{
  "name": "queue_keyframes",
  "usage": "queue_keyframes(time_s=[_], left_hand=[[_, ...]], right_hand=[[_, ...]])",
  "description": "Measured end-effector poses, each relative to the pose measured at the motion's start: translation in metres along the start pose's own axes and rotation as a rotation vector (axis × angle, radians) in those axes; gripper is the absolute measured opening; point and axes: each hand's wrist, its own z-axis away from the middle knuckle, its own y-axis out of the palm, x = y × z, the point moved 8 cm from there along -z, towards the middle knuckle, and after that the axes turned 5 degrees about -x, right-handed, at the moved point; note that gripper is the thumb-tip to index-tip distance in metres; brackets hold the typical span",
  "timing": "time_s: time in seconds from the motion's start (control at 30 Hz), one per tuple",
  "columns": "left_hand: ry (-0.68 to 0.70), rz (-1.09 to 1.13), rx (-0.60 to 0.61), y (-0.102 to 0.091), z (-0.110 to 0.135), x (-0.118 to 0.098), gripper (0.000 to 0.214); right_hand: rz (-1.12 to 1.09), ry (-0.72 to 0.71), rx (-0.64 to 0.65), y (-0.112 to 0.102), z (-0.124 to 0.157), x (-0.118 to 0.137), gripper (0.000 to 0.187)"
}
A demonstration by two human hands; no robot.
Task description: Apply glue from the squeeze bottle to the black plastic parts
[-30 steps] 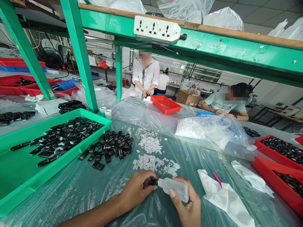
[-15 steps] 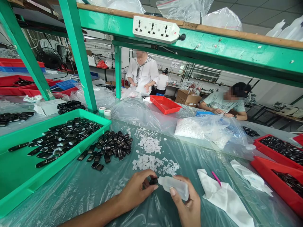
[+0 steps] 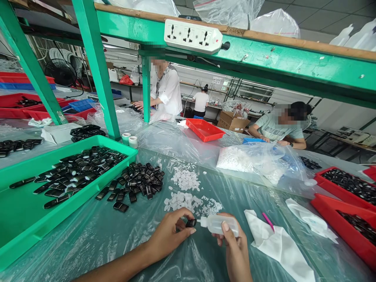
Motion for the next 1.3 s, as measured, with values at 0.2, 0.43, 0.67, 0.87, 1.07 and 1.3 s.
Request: queue_keyframes(time_s=[0.2,0.43,0.67,0.87,1.07,1.3], left_hand=[[-0.01,0.093,-0.007,0.0,-0.001,0.0,0.016],[-0.008,0.17,-0.006,0.001,-0.001,0.003,0.013],[0.007,0.181,0.003,0.002,0.0,0.001,0.011],[0.02,0.187,0.012,0.002,-0.001,0.0,0.012],[0.011,0.185,0.037,0.003,-0.001,-0.001,0.012],[0.067,0.282,0.054,0.002,-0.003,-0.008,0.012]], right_hand=[[-0.138,0.098,0.002,-0.002,-0.005,-0.012,0.036],[-0.227,0.171,0.021,0.003,0.0,-0.015,0.034],[-0.546,0.23,0.155,0.017,0.0,-0.015,0.029],[-0.654,0.256,0.175,0.017,-0.002,-0.017,0.028],[-0.589,0.223,0.149,0.007,-0.01,-0.014,0.019],[-0.092,-0.03,-0.021,-0.037,-0.046,-0.007,0.038]])
